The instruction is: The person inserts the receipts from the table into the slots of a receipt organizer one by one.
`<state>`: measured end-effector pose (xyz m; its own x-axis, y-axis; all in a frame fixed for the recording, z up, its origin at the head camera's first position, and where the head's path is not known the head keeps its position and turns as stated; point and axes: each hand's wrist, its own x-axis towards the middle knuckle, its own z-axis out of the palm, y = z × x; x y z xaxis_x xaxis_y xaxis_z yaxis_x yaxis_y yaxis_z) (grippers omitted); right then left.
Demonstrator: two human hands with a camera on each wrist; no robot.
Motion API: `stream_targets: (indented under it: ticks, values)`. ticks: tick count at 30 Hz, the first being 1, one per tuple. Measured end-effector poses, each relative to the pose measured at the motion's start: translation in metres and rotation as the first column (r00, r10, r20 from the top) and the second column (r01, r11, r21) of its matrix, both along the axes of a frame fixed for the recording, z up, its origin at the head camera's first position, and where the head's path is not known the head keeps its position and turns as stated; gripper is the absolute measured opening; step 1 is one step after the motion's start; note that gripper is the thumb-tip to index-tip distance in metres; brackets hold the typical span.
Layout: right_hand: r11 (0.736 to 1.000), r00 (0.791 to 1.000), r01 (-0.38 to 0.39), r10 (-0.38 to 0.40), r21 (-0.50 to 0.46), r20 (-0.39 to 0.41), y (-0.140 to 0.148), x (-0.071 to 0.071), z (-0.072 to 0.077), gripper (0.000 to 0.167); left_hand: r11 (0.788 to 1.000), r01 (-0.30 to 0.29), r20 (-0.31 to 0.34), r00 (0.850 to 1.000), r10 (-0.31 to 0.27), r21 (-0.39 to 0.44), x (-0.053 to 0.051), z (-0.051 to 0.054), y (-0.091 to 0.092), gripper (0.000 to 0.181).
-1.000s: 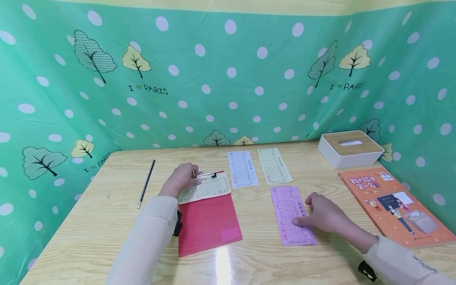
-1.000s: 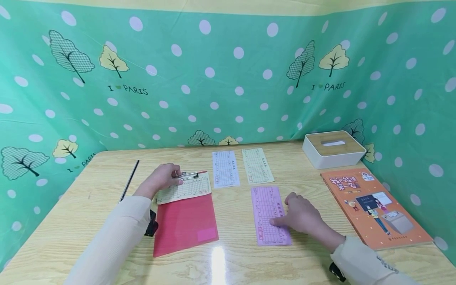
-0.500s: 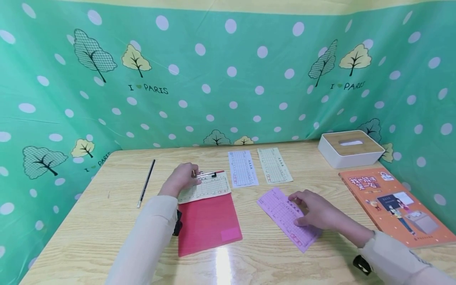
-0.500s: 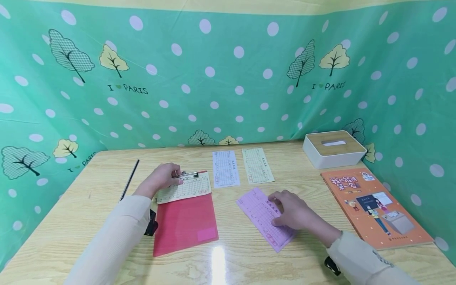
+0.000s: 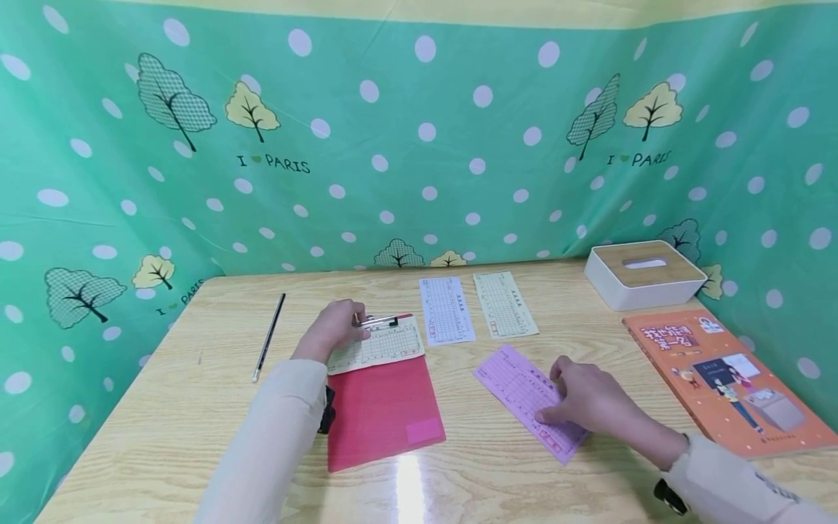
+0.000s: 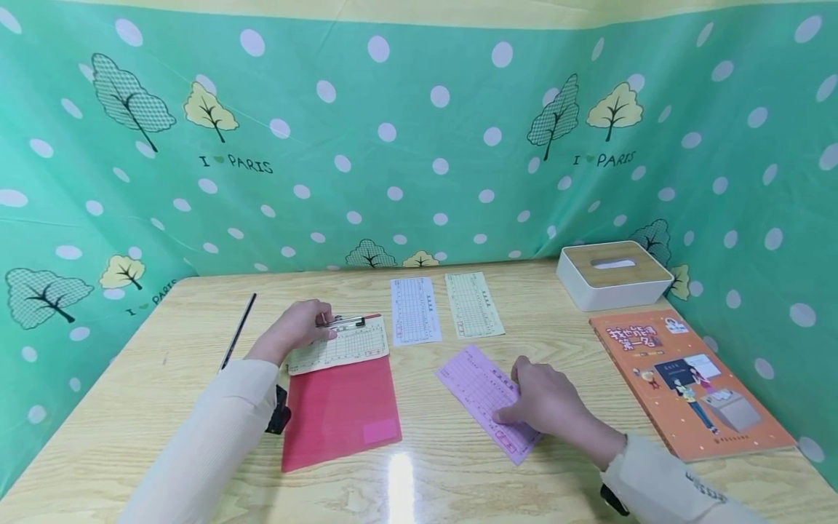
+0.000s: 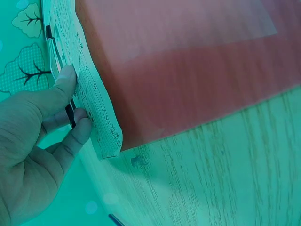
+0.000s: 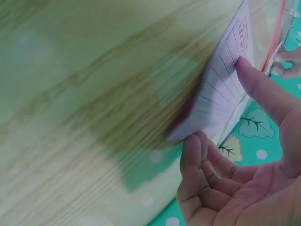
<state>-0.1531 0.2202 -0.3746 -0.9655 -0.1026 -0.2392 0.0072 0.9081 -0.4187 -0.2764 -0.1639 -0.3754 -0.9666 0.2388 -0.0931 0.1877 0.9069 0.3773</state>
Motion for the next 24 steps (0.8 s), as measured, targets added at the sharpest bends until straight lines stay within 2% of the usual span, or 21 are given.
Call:
stream_targets:
  ticks: [8, 16, 20, 24]
  values:
    - [0.999, 0.998, -0.010, 0.012, -0.037, 0.055, 0.002, -0.004, -0.002, 0.067, 1.000, 0.001, 0.001, 1.000, -0.001, 0.003, 0.002, 0.001, 0.001, 0.017]
    - [0.996, 0.996, -0.046, 0.051, -0.075, 0.073, 0.008, -0.006, -0.004, 0.049, 1.000, -0.010, 0.018, 1.000, 0.010, 0.008, 0.001, 0.000, 0.001, 0.016]
    - [0.988, 0.990, -0.064, 0.081, -0.142, 0.112, 0.016, -0.010, -0.003, 0.048, 1.000, -0.003, 0.021, 1.000, 0.002, 0.017, 0.001, 0.001, 0.000, 0.015]
    - [0.964, 0.979, -0.080, 0.123, -0.255, 0.160, 0.026, -0.013, -0.001, 0.054, 1.000, 0.010, 0.009, 1.000, -0.010, 0.025, 0.004, 0.003, 0.000, 0.016]
